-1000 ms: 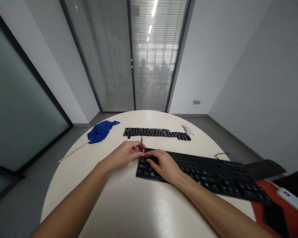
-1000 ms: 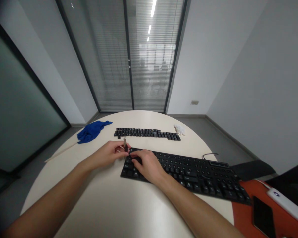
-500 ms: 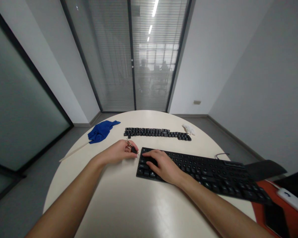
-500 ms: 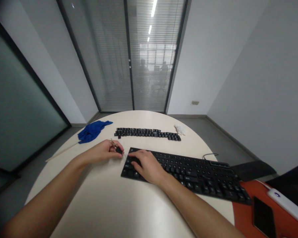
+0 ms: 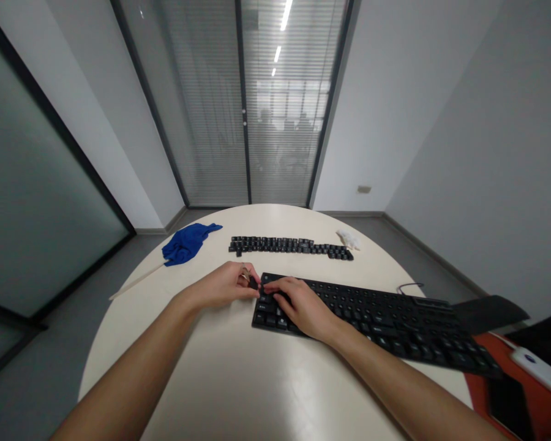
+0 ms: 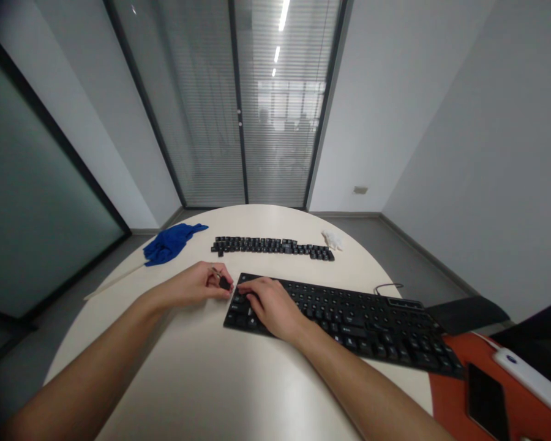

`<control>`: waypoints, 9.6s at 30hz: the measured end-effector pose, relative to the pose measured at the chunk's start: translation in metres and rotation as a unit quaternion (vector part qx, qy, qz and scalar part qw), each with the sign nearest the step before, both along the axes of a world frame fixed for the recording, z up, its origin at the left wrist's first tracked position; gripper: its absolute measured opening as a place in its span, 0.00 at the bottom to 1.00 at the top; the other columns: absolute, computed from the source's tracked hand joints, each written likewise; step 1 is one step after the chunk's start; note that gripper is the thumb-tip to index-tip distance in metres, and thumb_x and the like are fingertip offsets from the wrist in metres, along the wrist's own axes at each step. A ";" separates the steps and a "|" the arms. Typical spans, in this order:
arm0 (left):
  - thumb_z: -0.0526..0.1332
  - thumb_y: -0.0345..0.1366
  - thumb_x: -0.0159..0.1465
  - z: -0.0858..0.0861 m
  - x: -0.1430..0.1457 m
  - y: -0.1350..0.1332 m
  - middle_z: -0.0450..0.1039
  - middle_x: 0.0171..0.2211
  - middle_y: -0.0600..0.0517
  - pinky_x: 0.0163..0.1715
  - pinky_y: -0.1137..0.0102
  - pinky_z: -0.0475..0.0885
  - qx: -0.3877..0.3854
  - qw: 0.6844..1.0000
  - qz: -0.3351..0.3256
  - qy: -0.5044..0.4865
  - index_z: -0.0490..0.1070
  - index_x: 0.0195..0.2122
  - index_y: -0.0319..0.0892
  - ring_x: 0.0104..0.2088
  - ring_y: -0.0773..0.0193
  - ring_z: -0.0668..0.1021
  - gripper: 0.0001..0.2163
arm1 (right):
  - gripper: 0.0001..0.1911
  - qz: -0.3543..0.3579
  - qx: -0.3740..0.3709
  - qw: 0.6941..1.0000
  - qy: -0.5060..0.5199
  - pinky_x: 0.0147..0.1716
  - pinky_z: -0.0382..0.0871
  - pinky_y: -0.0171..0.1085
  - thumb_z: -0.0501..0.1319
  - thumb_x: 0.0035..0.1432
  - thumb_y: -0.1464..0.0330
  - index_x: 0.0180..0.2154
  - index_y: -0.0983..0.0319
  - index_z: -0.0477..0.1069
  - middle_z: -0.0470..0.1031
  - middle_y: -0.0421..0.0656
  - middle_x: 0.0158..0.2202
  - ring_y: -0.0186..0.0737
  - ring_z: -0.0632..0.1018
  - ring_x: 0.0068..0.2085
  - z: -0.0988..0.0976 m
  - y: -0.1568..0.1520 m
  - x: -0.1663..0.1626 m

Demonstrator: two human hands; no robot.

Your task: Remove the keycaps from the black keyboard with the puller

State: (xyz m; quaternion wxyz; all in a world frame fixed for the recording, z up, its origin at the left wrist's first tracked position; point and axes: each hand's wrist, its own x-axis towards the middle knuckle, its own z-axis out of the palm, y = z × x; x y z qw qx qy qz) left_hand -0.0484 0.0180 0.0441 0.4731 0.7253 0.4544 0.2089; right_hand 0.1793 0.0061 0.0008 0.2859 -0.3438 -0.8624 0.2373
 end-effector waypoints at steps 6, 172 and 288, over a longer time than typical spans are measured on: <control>0.68 0.34 0.55 0.001 0.005 -0.002 0.67 0.21 0.59 0.24 0.74 0.63 0.008 1.000 -0.001 0.001 0.70 0.37 0.39 0.23 0.67 0.72 0.11 | 0.17 0.000 -0.001 1.000 0.018 0.52 0.69 0.41 0.53 0.66 0.75 0.50 0.58 0.75 0.79 0.43 0.47 0.41 0.77 0.48 -0.001 0.002 -0.001; 0.59 0.36 0.62 -0.073 -0.068 0.055 0.79 0.39 0.51 0.32 0.70 0.66 0.280 0.879 0.299 0.244 0.76 0.46 0.46 0.33 0.60 0.77 0.12 | 0.10 -0.161 -0.177 0.957 0.164 0.28 0.67 0.36 0.61 0.60 0.60 0.38 0.60 0.72 0.79 0.41 0.27 0.40 0.77 0.28 -0.005 0.013 0.008; 0.65 0.39 0.62 -0.054 0.027 0.004 0.66 0.61 0.45 0.62 0.53 0.61 0.292 0.952 -0.078 0.050 0.77 0.47 0.47 0.62 0.52 0.66 0.12 | 0.12 0.023 0.005 0.998 -0.053 0.40 0.69 0.37 0.56 0.68 0.62 0.40 0.61 0.75 0.79 0.46 0.38 0.42 0.79 0.39 0.026 0.007 0.026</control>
